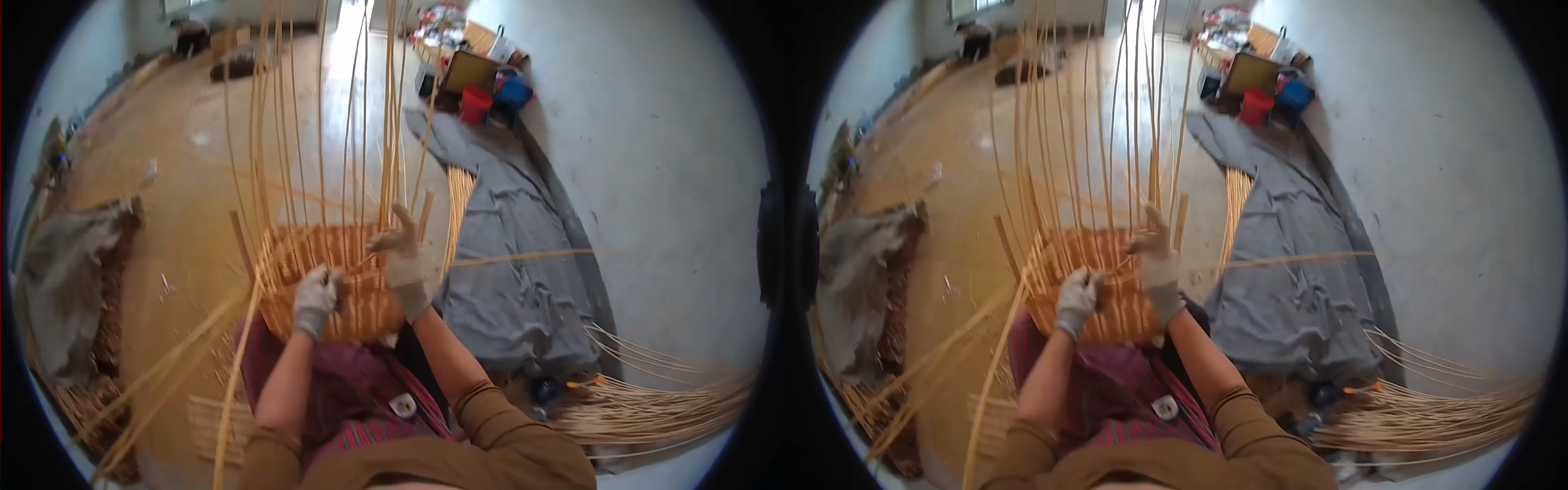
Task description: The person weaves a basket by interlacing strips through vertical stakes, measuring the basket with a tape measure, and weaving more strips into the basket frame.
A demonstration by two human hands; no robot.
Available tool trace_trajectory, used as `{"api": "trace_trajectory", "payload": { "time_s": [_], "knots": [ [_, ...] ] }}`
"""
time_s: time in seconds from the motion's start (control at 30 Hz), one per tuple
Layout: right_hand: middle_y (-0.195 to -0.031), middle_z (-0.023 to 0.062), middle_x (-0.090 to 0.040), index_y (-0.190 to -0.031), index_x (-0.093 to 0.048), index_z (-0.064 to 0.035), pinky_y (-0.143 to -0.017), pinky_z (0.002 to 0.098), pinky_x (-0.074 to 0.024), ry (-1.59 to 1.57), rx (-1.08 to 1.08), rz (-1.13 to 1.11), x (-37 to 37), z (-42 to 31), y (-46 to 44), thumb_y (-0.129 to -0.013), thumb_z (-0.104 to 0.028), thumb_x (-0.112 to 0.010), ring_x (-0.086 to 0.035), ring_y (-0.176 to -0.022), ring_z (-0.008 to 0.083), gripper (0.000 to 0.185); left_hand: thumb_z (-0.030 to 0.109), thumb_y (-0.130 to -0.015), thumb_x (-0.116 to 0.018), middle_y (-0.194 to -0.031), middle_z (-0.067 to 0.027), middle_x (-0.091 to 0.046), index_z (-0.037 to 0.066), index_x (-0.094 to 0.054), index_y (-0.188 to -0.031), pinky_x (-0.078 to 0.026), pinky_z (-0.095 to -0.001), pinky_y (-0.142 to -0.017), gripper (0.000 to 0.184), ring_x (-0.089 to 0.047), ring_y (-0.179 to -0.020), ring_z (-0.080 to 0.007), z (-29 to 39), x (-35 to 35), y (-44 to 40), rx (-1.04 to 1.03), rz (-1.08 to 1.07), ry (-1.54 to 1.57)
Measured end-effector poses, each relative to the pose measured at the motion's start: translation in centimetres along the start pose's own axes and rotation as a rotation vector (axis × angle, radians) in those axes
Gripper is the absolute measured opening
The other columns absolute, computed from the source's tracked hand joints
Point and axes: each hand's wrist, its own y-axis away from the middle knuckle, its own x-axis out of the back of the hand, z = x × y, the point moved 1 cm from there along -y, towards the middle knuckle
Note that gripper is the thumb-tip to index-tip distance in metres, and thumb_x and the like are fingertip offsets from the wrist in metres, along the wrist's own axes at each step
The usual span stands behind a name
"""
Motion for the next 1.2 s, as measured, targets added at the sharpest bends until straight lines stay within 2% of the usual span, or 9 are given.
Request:
{"api": "trace_trajectory", "payload": {
  "time_s": [0.33,0.4,0.53,0.7,0.8,0.9,1.13,1.17,1.2],
  "knots": [
    [-0.085,0.0059,-0.067,-0.107,-0.053,-0.0065,-0.072,0.0331,-0.0555,0.318,0.137,-0.055,1.5,-2.8,6.7,-0.1,-0.016,-0.057,-0.067,-0.076,0.0191,0.012,0.014,-0.087,-0.074,-0.075,-0.0017,-0.064,0.01,-0.058,-0.117,-0.044,-0.0269,-0.054,0.034,-0.062,-0.066,-0.0117,-0.4,-2.5,-2.6,0.032,0.219,0.106],
    [-0.086,0.0008,-0.062,-0.099,-0.056,-0.0077,-0.051,0.0211,-0.0445,0.315,-0.234,0.342,7.2,-2.3,4.8,-0.097,-0.009,-0.061,-0.057,-0.066,0.0067,0.005,0.014,-0.089,-0.071,-0.09,-0.0059,-0.07,0.01,-0.059,-0.119,-0.048,-0.0279,-0.057,0.032,-0.064,-0.07,-0.0138,4.3,-0.3,0.1,0.058,0.351,0.123],
    [-0.094,0.0021,-0.067,-0.098,-0.056,-0.0102,-0.053,0.0229,-0.0496,0.249,-0.195,0.473,9.3,-5.2,4.3,-0.096,-0.008,-0.062,-0.067,-0.076,0.0112,0.007,0.008,-0.09,-0.063,-0.134,-0.0183,-0.057,0.022,-0.043,-0.146,-0.057,-0.0358,-0.062,0.061,-0.07,-0.075,-0.0267,5.3,-3.5,2.8,-0.607,0.172,-0.063],
    [-0.135,0.0175,-0.054,-0.147,-0.041,-0.0144,-0.109,0.0475,-0.0355,1.695,0.606,0.065,2.5,-9.3,-4.1,-0.087,-0.008,-0.065,-0.045,-0.131,0.0312,0.065,0.003,-0.087,-0.055,-0.147,-0.0268,-0.036,0.042,-0.019,-0.154,-0.056,-0.0437,-0.057,0.086,-0.07,-0.068,-0.033,6.2,-8.5,3.0,-0.149,-0.179,-0.668],
    [-0.148,0.0126,-0.043,-0.143,-0.046,-0.0118,-0.112,0.0499,-0.0319,1.474,0.6,0.229,2.5,-8.6,-4.7,-0.085,-0.012,-0.065,-0.043,-0.133,0.0291,0.06,0.003,-0.09,-0.048,-0.137,-0.0288,-0.043,0.045,-0.017,-0.153,-0.054,-0.0455,-0.052,0.081,-0.069,-0.063,-0.0315,5.7,-8.9,2.1,-0.158,-0.236,-0.823],
    [-0.097,0.0097,-0.068,-0.142,-0.049,-0.0141,-0.107,0.0478,-0.035,1.875,0.384,0.01,6.7,-4.1,1.3,-0.093,-0.02,-0.058,-0.064,-0.097,0.029,0.051,0.002,-0.092,-0.044,-0.135,-0.0265,-0.046,0.043,-0.024,-0.152,-0.056,-0.0441,-0.057,0.075,-0.07,-0.067,-0.0334,6.2,-8.3,1.4,-0.115,-0.303,-0.751],
    [-0.094,0.0077,-0.068,-0.121,-0.062,-0.0101,-0.092,0.0392,-0.0474,1.352,0.244,0.229,7.0,-0.1,2.9,-0.083,-0.003,-0.063,-0.065,-0.084,0.0241,0.038,-0.003,-0.087,-0.067,-0.112,-0.008,-0.064,0.009,-0.065,-0.116,-0.055,-0.0258,-0.071,0.032,-0.064,-0.084,-0.0148,-4.4,0.9,7.2,-0.425,0.225,0.184],
    [-0.099,0.0088,-0.069,-0.117,-0.064,-0.0077,-0.089,0.0362,-0.05,0.987,0.233,0.348,4.4,-0.9,3.7,-0.086,-0.001,-0.062,-0.065,-0.093,0.023,0.032,-0.002,-0.089,-0.066,-0.098,-0.0037,-0.066,0.007,-0.064,-0.109,-0.053,-0.0242,-0.061,0.022,-0.063,-0.075,-0.0114,-6.3,3.5,8.4,0.265,0.366,0.738],
    [-0.104,0.0099,-0.069,-0.113,-0.067,-0.0053,-0.087,0.0332,-0.0526,0.64,0.213,0.453,2.7,-1.5,5.3,-0.088,0.002,-0.062,-0.065,-0.101,0.0218,0.026,0.002,-0.093,-0.065,-0.088,-0.0017,-0.065,0.007,-0.063,-0.108,-0.051,-0.0244,-0.054,0.016,-0.061,-0.067,-0.0089,-8.8,6.5,8.9,0.323,0.577,0.661]
  ]
}}
